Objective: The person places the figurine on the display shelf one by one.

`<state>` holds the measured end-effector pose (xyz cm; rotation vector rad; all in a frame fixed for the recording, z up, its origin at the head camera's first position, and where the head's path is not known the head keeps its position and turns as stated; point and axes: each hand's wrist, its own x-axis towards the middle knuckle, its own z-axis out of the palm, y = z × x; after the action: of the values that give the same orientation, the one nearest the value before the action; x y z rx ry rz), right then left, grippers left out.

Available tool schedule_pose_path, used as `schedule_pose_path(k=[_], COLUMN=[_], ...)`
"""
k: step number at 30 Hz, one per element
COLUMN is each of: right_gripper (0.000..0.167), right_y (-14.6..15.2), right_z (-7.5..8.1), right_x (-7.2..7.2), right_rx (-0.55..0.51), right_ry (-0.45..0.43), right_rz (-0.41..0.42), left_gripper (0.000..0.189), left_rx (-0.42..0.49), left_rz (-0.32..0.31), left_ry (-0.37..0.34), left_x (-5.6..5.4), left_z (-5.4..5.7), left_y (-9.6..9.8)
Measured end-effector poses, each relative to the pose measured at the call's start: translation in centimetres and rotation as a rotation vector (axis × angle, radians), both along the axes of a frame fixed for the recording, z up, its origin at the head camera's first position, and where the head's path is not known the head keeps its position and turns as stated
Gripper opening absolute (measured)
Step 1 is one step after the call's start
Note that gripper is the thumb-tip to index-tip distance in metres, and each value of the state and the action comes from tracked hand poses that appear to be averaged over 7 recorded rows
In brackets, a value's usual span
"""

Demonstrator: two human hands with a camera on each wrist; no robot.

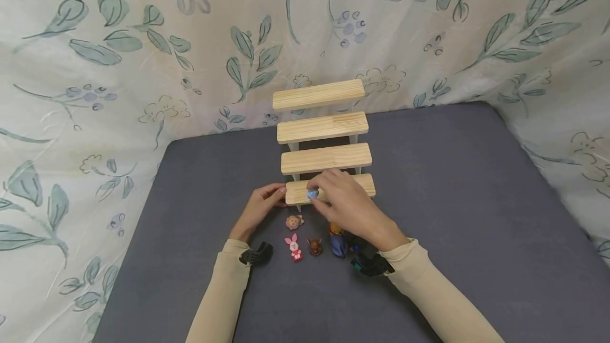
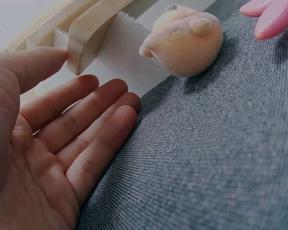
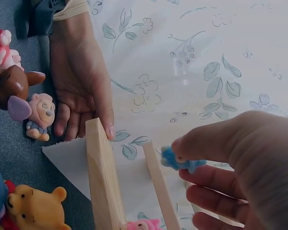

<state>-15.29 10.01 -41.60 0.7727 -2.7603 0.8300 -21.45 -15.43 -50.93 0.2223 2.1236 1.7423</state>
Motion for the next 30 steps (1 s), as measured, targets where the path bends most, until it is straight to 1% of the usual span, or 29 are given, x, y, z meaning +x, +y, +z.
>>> schedule_pose_path(k=[3,9,17,24,30], right_gripper=[0.022,0.020,0.019,0.018,0.016], right_y=[0.0,0.0,0.2,0.0,-0.2], right_z=[0.1,0.3,0.0,-0.6,-1.2], right_x=[-0.1,-0.2,-0.5,-0.7,-0.8], right_rx=[-0.011,-0.048,-0.099,-0.119,-0.109], right_ry=[-0.007,-0.017,0.087,0.112,0.156], right_rz=[-0.039,-0.097,-0.109,-0.122,-0.101], left_gripper=[0.038,0.038,0.037,0.038,0.037], left_rx=[0.004,0.003,0.004,0.005,0.007], left_rz=[0.006,0.003,0.009,0.012,0.017], left_ry=[0.018,0.042,0.040,0.034,0.036], left_x=[0.1,0.2,0.1,0.1,0.2], left_z=[-0.1,-0.3,-0.5,-0.4,-0.3], left_y=[0.0,-0.1,0.0,0.0,0.1])
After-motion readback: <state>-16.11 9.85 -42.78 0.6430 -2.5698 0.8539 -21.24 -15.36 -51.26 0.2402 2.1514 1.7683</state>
